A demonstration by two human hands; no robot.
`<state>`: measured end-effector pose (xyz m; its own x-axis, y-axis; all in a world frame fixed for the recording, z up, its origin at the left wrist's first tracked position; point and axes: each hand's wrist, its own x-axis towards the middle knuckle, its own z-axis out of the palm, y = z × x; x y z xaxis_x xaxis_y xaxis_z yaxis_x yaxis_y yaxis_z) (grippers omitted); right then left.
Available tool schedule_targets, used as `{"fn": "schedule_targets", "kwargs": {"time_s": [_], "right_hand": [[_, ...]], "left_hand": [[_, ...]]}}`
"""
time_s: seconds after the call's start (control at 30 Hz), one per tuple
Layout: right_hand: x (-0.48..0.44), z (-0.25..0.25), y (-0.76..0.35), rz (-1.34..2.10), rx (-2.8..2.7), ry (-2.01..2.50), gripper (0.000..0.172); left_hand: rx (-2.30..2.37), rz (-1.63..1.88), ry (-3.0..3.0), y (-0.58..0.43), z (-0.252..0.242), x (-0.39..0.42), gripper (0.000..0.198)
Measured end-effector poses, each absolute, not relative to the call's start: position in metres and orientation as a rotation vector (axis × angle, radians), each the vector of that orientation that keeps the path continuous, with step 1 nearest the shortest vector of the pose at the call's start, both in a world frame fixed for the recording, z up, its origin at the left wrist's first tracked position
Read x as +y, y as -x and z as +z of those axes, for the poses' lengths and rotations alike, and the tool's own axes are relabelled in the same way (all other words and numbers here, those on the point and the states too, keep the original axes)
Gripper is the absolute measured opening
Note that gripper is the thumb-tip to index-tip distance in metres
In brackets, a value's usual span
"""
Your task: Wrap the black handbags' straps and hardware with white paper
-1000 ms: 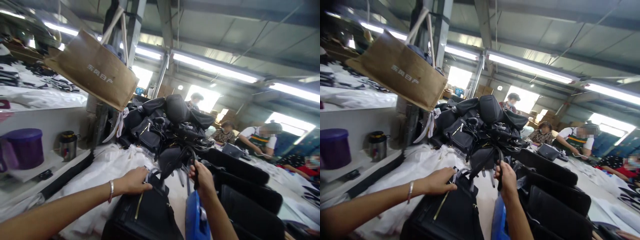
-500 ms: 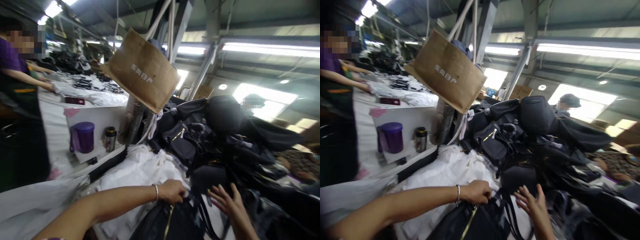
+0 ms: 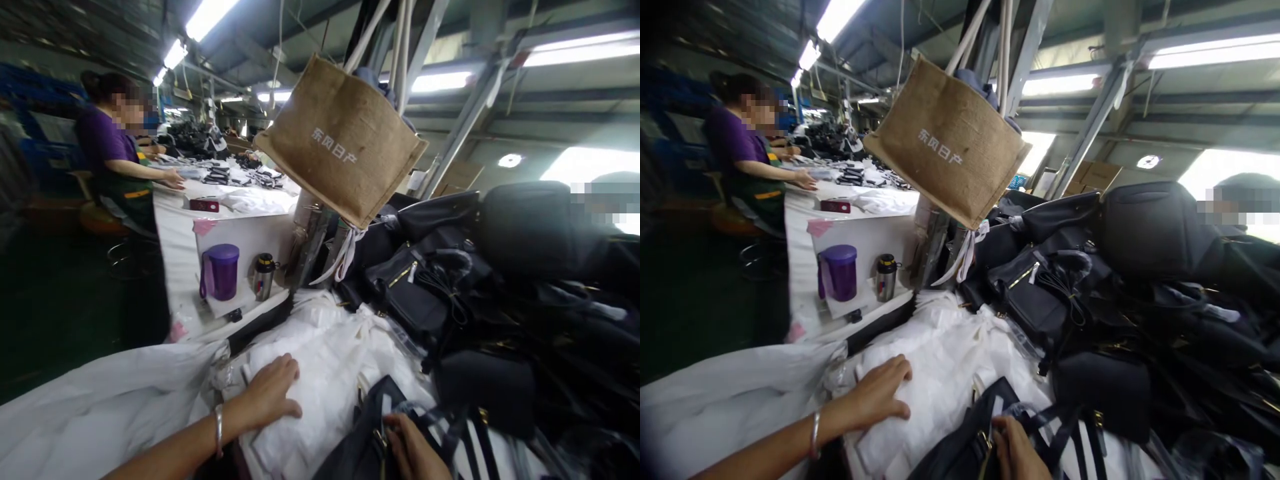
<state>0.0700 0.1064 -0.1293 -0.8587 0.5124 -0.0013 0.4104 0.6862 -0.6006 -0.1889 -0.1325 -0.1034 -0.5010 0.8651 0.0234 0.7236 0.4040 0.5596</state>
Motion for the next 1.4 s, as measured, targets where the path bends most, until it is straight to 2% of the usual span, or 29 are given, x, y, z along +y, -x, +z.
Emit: {"fn": "schedule_targets", "kwargs": {"time_s": [0.07, 0.17, 0.4, 0.57, 0.67, 0.7, 0.8, 0.83, 0.87, 0.97, 1.0, 1.1, 1.2, 1.33, 1.4], "right_hand": [[0.105, -0.122, -0.068, 0.886, -2.739, 0.788, 0.032], [0.105, -0.096, -0.07, 0.92, -2.741, 0.818, 0.034], [0.087, -0.021, -0.081, 0.807, -2.768, 0.826, 0.034], [0.048, 0.01, -0.051, 0.726, -2.794, 0.64, 0.03], [0.029, 0.015, -0.024, 0.524, -2.824, 0.522, 0.027], [0.024, 0.016, -0.015, 0.432, -2.824, 0.465, 0.033], [0.013, 0.015, 0.014, 0.259, -2.855, 0.258, 0.078], [0.011, 0.014, 0.023, 0.255, -2.887, 0.219, 0.086], [0.009, 0.012, 0.031, 0.266, -2.922, 0.217, 0.084], [0.01, 0.004, 0.044, 0.288, -2.957, 0.382, 0.047], [0.012, 0.001, 0.045, 0.277, -2.945, 0.456, 0.041], [0.02, -0.004, 0.037, 0.259, -2.922, 0.606, 0.041], [0.019, -0.006, 0.031, 0.288, -2.981, 0.588, 0.045], [0.002, -0.011, 0.043, 0.333, -3.112, 0.418, 0.031], [-0.007, -0.015, 0.048, 0.463, -3.106, 0.365, 0.023]], "left_hand": [[2.361, 0.729, -1.413, 0.186, -0.114, -0.133, 0.037], [2.319, 0.734, -1.421, 0.192, -0.12, -0.123, 0.017], [2.19, 0.839, -1.432, 0.218, -0.1, -0.118, 0.031], [2.109, 0.926, -1.49, 0.22, -0.085, -0.115, 0.017], [2.07, 0.989, -1.54, 0.219, -0.07, -0.112, 0.01], [2.046, 1.01, -1.577, 0.217, -0.063, -0.112, 0.009], [1.919, 1.068, -1.725, 0.208, -0.04, -0.113, 0.006], [1.869, 1.088, -1.768, 0.205, -0.033, -0.114, 0.005], [1.827, 1.099, -1.813, 0.203, -0.028, -0.114, 0.006], [1.668, 1.222, -1.646, 0.202, -0.027, -0.108, 0.018], [1.626, 1.279, -1.524, 0.204, -0.031, -0.102, 0.025], [1.588, 1.401, -1.223, 0.212, -0.051, -0.068, 0.043], [1.66, 1.369, -1.171, 0.22, -0.067, -0.019, 0.051], [1.753, 1.169, -1.233, 0.224, -0.071, 0.041, 0.06], [1.789, 1.09, -1.314, 0.22, -0.069, 0.059, 0.059]]}}
